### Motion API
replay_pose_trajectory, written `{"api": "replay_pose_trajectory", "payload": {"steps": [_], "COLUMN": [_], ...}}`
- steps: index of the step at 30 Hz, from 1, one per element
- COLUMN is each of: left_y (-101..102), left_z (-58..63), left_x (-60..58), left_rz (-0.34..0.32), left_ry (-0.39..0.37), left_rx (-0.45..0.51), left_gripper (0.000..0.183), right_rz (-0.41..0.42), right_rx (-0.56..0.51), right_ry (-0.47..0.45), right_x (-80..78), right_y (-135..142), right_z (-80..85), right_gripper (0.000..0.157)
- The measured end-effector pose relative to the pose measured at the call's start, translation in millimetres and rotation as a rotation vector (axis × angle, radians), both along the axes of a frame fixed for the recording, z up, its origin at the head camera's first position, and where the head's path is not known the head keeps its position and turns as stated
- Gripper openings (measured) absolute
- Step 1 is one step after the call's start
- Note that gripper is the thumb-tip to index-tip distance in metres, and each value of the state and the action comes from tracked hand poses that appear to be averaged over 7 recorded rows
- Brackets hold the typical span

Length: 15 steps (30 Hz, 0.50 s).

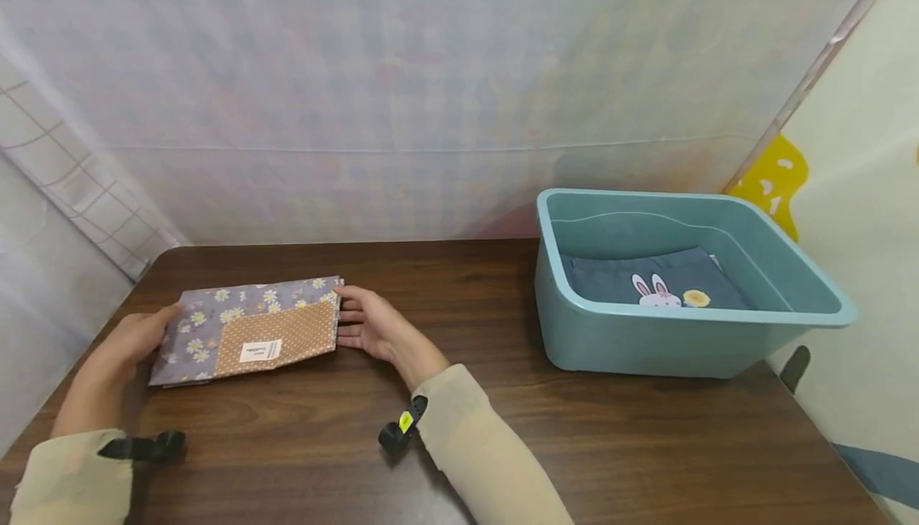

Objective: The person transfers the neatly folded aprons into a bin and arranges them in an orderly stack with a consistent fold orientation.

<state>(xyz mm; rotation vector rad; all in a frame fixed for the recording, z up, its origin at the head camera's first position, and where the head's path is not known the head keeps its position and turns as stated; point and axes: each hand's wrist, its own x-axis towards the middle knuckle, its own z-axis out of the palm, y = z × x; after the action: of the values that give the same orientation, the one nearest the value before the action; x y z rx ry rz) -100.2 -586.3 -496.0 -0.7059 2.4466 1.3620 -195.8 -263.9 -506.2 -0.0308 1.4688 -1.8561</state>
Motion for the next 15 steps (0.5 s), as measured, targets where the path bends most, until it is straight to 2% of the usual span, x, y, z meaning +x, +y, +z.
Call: {"api": "replay_pose_trajectory", "payload": {"steps": [5,10,15], "left_y": [1.4,2.9,2.6], "left_z": [1.1,-0.6,-3.8], "left_x": [-0.7,-2.6,-4.9], "left_rz": [-0.063,-0.070,-0.071], "left_ry": [-0.030,0.008,0.026], "left_rx": [0.036,0.007,0.057], "left_gripper": [0.091,0.086,0.082], "right_rz": [-0.015,-0.016,0.002], "right_rx": [-0.022,-0.015,-0.004], "right_ry": [-0.023,-0.006,-0.020], "right_x": [-3.1,-5.4,-6.7], "right_y": [3.0,5.6,7.7], "right_z": [-4.5,-3.6,-2.0], "right_gripper": [0.068,0.061,0.067]}}
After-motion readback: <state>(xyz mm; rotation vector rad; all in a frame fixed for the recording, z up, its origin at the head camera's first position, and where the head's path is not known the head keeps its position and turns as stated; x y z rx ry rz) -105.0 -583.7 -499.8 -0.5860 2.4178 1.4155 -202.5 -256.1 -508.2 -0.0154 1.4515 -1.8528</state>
